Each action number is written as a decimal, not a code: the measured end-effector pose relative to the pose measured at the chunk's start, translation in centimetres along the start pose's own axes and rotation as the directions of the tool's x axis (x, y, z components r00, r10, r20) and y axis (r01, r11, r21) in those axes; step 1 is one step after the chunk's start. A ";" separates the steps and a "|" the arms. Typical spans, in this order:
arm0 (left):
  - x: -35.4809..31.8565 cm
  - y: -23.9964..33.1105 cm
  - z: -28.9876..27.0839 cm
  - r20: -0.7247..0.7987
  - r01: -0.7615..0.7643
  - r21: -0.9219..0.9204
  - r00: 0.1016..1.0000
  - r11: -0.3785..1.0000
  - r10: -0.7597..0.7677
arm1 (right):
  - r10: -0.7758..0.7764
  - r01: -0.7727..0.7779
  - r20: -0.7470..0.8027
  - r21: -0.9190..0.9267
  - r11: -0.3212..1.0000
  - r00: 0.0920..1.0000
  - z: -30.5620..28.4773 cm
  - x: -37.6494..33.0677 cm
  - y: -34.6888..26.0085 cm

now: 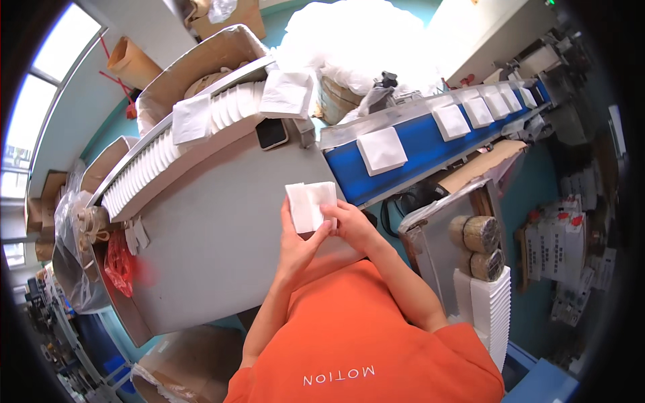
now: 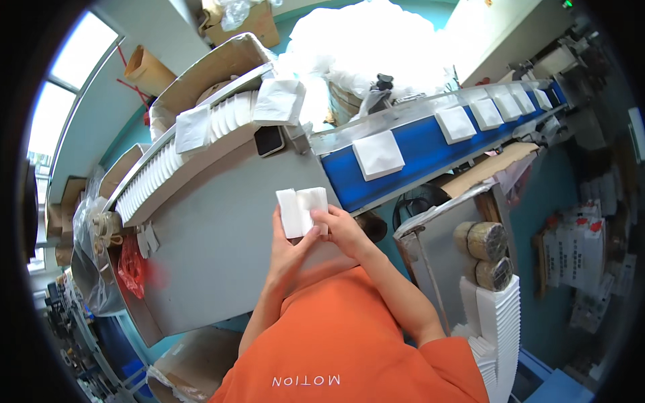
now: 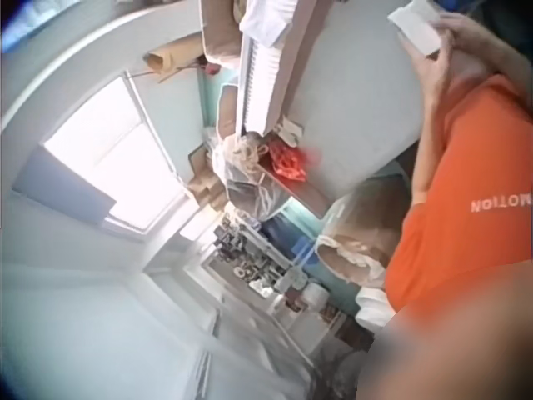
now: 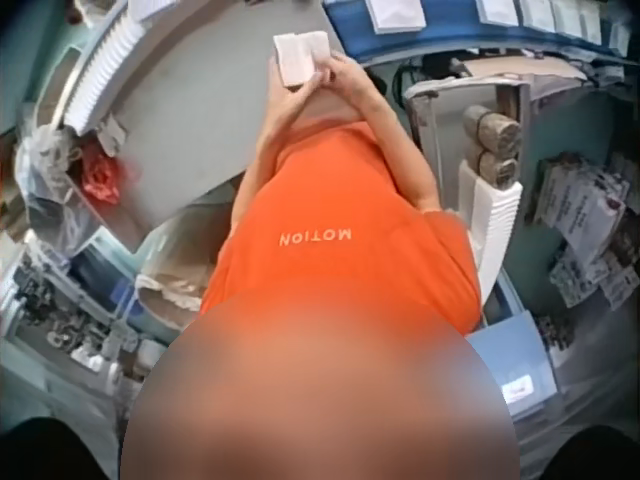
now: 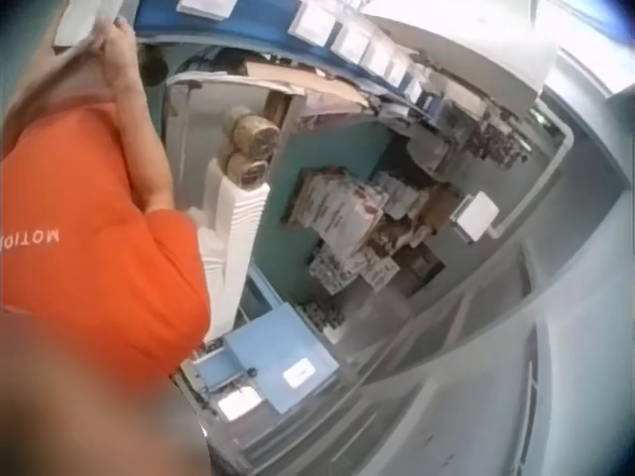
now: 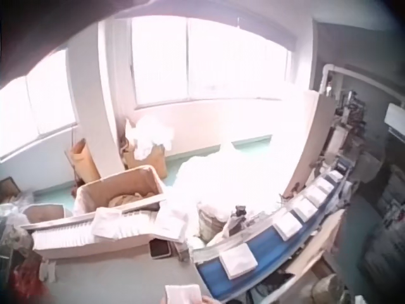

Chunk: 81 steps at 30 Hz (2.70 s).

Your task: Organizing and stacking white paper product pieces on a workstation and placing them into a machine.

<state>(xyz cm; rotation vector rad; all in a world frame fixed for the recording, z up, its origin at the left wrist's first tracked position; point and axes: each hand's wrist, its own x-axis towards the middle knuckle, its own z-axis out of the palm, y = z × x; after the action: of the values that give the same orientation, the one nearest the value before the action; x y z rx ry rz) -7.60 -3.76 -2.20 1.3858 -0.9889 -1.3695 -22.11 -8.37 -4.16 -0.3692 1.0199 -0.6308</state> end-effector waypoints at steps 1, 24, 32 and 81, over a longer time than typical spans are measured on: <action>-0.1 0.1 -0.1 -0.015 0.018 0.009 1.000 1.000 -0.018 | -0.011 0.013 0.016 -0.179 0.984 1.000 -0.9 0.5 0.3; 0.8 1.2 20.8 0.847 -0.969 -0.079 0.058 0.233 0.528 | -0.818 -0.572 -0.387 -0.585 0.575 -0.427 -17.4 -35.0 13.8; -12.2 -4.2 32.7 0.840 -0.880 -0.457 -0.378 0.132 0.389 | -0.724 -0.654 -0.508 -0.352 0.669 -0.467 -15.4 -34.8 20.4; -16.9 -3.6 35.1 0.845 -0.794 -0.528 -0.526 0.303 0.095 | -0.603 -0.420 -0.638 -0.437 0.795 -0.478 -13.9 -36.6 20.0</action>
<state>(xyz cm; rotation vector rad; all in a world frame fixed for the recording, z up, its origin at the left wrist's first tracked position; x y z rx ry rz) -43.73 10.99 0.21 -0.7489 -2.7904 -0.8242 -41.57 30.52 2.37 -0.4049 3.3483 -0.7560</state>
